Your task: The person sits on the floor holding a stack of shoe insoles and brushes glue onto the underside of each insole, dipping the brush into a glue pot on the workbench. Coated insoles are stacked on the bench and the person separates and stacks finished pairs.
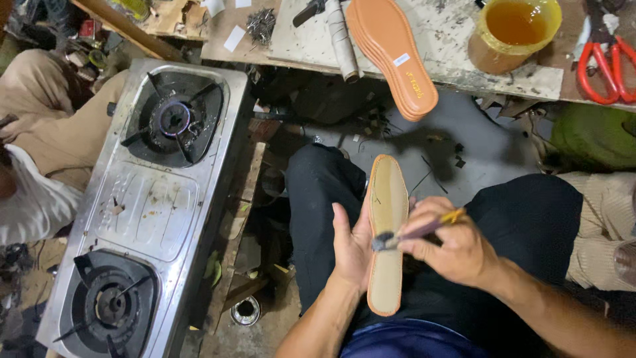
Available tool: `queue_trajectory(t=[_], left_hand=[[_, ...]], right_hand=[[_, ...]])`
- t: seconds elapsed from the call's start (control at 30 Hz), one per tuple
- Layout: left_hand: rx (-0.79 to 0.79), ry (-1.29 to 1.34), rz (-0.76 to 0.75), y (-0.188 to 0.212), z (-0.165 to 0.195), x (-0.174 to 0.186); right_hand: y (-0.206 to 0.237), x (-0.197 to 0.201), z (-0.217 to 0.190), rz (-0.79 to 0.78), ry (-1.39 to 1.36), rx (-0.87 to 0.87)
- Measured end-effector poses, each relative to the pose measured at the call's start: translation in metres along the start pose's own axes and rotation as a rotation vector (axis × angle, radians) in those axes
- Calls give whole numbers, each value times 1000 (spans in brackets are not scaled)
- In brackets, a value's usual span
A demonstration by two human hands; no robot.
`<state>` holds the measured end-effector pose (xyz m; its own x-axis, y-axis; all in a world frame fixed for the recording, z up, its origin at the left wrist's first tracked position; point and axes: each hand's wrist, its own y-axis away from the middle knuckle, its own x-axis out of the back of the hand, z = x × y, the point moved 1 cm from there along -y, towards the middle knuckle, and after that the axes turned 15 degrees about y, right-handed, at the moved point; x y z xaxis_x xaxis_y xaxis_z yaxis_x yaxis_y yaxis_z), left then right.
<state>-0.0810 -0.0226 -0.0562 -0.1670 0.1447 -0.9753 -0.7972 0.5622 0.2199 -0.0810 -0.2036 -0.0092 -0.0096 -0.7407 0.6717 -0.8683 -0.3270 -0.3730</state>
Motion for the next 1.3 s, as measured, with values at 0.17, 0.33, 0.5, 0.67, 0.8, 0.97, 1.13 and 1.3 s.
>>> queue_trajectory(t=[0.17,0.33,0.5,0.67,0.8,0.97,1.13,1.3], left_hand=[[28,66,-104,4,7,-3],[8,53,-178,15,19,-5],[-111,-65,3,17,11,-19],[-109,-51,49,20,10,-29],[-142,9,37,22,18,-30],[-110,21,75,19,20,-28],[-32,-122,-76,8,11,-31],[48,-121,-12,5,0,-31]], right_hand=[[-1,17,-5,-155,5,8],[-37,93,44,283,231,-435],[-91,155,119,478,374,-431],[-118,166,158,388,931,-184],[-112,177,154,408,575,-379],[-100,191,132,236,605,-670],[-71,144,93,103,-55,-648],[-32,75,50,80,-104,-329]])
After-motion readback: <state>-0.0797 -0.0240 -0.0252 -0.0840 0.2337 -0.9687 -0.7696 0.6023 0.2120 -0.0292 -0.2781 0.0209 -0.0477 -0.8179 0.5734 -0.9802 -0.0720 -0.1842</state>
